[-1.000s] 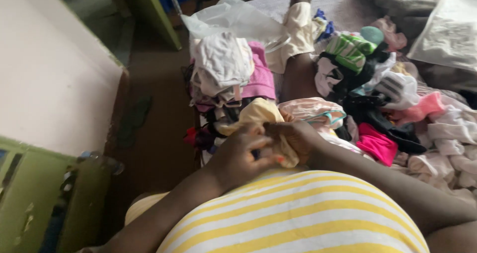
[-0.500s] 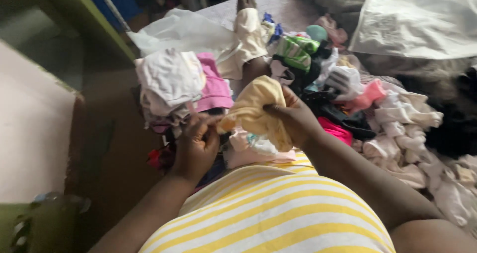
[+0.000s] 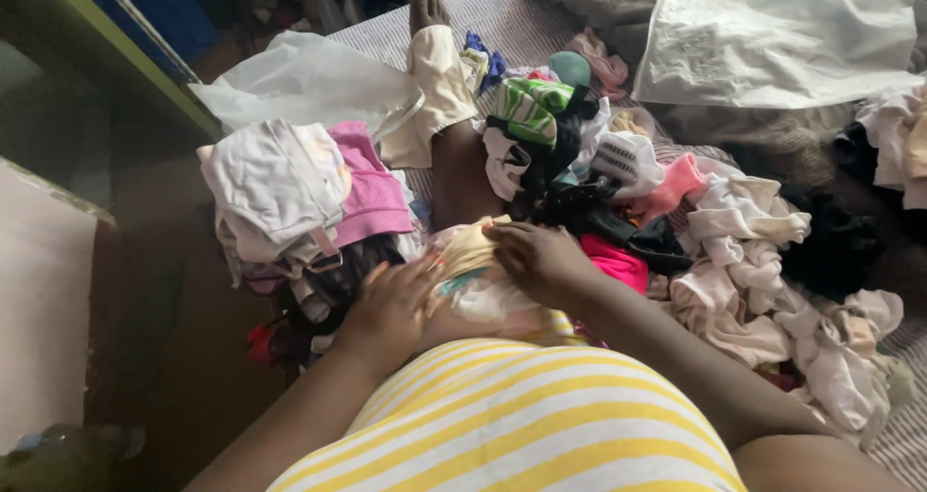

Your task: The person sits on a bed and folds various pieces of clothing, including underwear and socks, by hand. They pick up each item, smooth it out, fold it, and place it into a growing stack on their lap.

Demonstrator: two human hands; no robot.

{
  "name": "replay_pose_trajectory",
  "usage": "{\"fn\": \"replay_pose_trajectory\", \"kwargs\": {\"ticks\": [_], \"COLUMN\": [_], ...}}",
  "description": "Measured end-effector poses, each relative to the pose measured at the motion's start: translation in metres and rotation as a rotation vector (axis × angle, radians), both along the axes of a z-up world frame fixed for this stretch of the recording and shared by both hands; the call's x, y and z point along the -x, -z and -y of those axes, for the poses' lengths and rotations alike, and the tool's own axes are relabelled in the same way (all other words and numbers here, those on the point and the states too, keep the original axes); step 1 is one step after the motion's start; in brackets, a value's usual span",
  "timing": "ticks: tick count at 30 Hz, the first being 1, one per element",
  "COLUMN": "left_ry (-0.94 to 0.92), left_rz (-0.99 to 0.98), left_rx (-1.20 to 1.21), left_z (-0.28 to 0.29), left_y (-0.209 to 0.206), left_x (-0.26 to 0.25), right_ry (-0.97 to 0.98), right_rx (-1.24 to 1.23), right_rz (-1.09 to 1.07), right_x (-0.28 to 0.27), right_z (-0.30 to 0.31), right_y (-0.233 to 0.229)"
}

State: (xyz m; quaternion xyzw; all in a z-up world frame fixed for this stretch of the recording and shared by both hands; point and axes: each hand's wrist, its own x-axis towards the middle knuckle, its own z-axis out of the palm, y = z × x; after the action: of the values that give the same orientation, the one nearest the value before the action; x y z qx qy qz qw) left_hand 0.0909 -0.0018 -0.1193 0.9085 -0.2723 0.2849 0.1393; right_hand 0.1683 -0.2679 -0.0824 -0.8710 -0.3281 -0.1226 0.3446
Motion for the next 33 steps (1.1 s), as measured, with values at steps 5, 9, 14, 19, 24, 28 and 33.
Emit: {"fn": "replay_pose_trajectory", "kwargs": {"ticks": [5,9,14,19,24,28,33], "left_ry": [0.003,-0.003,0.023,0.087,0.108,0.094,0.174], "left_rz": [-0.082,-0.12,-0.085,-0.12,-0.272,-0.552,-0.484], "left_rx": [0.059,0.127,0.125,0.287,0.589,0.838,1.277], "left_z": [-0.005,-0.007,-0.005,0.004,0.011,0.011,0.0], "left_y": [-0.021,-0.048,-0.057,-0.078,-0.076,-0.084,-0.084], "left_x": [0.01,0.022,0.025,0.024,0.035,0.047,0.052], "right_ry": [0.103,0.611,0.589,0.393,0.044,-0.125,-0.188], "right_rx": [-0.351,0.217,-0.08,-0.763,-1.328,-1.28,-1.38], "right_rz": [-0.046,0.207,0.037,-0.136,-0.775,-1.13,-1.404], "right_x": [-0.048,-0.09,-0.134,-0.079,0.019,0.042,0.024], "right_z": [0.033,0.088,0.133,0.08,-0.013,-0.043,-0.051], "right_y": [0.041,0.067,0.075,-0.05,-0.14,-0.094,-0.022]}}
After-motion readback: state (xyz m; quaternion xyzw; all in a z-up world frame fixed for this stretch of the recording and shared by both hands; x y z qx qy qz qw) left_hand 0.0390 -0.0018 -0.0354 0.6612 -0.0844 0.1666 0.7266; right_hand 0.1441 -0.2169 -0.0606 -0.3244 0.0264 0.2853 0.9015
